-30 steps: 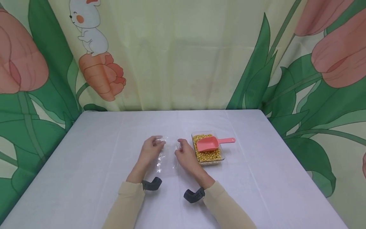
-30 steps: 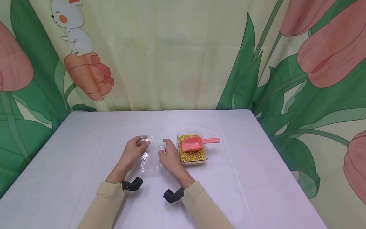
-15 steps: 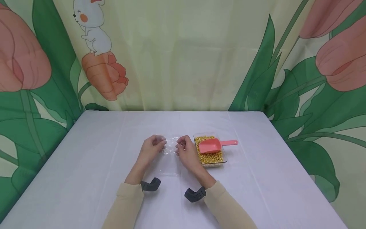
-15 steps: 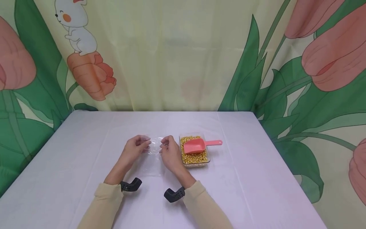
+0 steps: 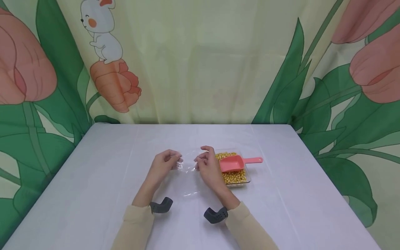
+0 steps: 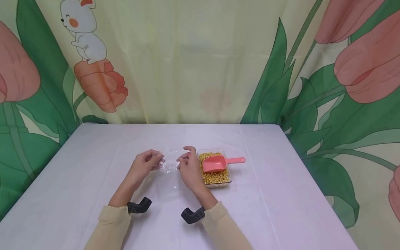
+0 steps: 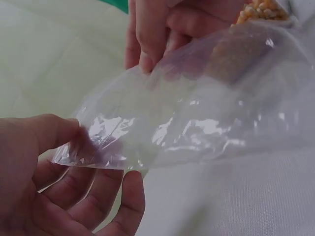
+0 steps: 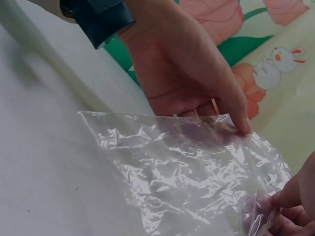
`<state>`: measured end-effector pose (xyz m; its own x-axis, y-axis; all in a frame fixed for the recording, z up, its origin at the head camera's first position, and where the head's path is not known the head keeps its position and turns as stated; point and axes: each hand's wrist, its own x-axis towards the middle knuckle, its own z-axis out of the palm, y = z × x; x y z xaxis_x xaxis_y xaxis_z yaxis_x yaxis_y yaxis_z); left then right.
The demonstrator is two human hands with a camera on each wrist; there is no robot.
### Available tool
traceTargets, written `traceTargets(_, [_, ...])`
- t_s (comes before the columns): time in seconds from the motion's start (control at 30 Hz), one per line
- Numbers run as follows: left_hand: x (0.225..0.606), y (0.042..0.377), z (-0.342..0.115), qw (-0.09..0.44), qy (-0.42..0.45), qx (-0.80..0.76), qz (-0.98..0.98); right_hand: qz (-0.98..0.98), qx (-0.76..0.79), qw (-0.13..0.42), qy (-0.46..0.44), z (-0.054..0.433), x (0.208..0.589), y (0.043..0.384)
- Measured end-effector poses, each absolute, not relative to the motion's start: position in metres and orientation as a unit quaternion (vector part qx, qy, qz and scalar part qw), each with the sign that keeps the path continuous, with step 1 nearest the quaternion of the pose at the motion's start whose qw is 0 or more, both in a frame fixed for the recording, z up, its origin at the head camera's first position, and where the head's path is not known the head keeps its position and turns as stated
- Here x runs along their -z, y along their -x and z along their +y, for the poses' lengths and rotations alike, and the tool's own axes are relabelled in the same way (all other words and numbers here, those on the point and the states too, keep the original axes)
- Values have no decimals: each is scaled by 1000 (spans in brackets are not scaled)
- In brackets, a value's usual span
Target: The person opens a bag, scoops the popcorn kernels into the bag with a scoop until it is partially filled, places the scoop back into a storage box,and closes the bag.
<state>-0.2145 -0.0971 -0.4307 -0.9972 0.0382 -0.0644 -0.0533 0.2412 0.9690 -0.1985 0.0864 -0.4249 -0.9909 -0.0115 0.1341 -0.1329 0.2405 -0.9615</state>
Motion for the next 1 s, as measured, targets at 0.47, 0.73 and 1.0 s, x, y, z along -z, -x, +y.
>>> traceTargets(0.47, [420,209,-93,-3,-58,-540,840,-795,-603,44,-43,97,419,202])
traceTargets(0.73, [403,206,-87,-33,-100,-454,885,-794,-602,47,-61,100,417,200])
traceTargets(1.0, [387,202,-97,-25,-95,-418,903,-814,-572,82,-57,98,415,198])
